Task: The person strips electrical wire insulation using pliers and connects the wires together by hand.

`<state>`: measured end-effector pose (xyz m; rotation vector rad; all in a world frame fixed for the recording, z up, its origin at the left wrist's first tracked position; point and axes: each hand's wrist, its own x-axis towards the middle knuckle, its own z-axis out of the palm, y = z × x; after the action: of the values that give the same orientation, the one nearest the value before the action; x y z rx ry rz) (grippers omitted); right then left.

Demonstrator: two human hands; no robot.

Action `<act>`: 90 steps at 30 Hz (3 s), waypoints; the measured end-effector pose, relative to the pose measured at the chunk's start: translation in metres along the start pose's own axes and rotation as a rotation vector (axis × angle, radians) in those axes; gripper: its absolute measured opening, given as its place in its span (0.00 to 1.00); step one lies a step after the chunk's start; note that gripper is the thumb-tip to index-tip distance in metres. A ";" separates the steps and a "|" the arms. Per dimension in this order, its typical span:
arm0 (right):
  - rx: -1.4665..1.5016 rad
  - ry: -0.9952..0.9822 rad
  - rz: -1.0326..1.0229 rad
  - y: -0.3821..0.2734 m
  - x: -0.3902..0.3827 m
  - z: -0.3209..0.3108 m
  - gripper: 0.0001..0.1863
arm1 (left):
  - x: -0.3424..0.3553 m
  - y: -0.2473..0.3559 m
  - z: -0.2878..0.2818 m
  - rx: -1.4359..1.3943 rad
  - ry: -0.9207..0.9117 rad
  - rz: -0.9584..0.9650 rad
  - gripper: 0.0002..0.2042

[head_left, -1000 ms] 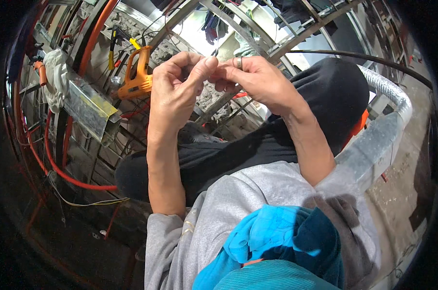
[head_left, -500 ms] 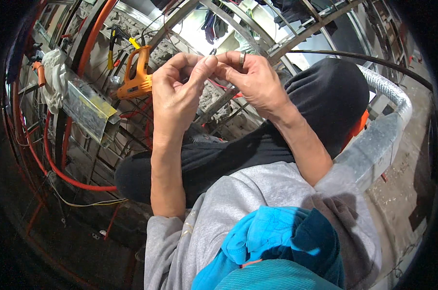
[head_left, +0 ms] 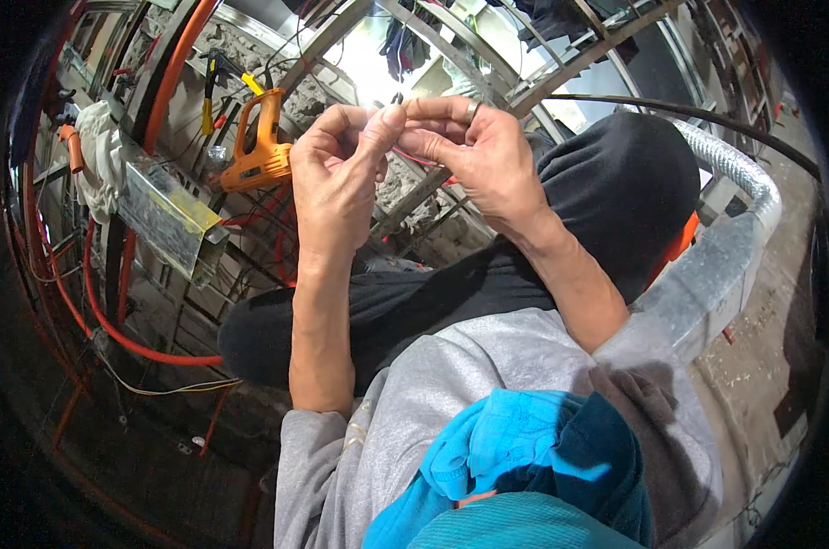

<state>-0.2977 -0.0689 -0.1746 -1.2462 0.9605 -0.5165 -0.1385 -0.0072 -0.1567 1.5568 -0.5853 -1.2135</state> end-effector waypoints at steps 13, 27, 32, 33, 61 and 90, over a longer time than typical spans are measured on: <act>0.161 0.016 0.046 0.007 0.004 0.003 0.15 | 0.004 -0.008 0.002 -0.056 0.018 0.032 0.09; -0.140 0.256 -0.349 0.017 -0.002 0.007 0.15 | 0.007 -0.003 0.011 -0.327 -0.037 -0.151 0.09; -0.232 0.312 -0.455 0.015 -0.002 0.007 0.16 | 0.009 0.001 0.009 -0.382 -0.054 -0.222 0.10; -0.264 0.321 -0.511 0.013 -0.002 0.008 0.17 | 0.009 0.002 0.009 -0.390 -0.070 -0.219 0.10; 0.023 -0.018 -0.072 -0.027 0.011 0.000 0.16 | 0.014 0.016 -0.029 -0.124 -0.229 -0.091 0.12; 0.004 0.017 -0.176 -0.012 0.013 0.033 0.10 | -0.009 0.044 -0.054 -0.019 -0.209 -0.208 0.19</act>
<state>-0.2614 -0.0641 -0.1667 -1.3320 0.8679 -0.6673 -0.0840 0.0074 -0.1156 1.5134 -0.5537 -1.5477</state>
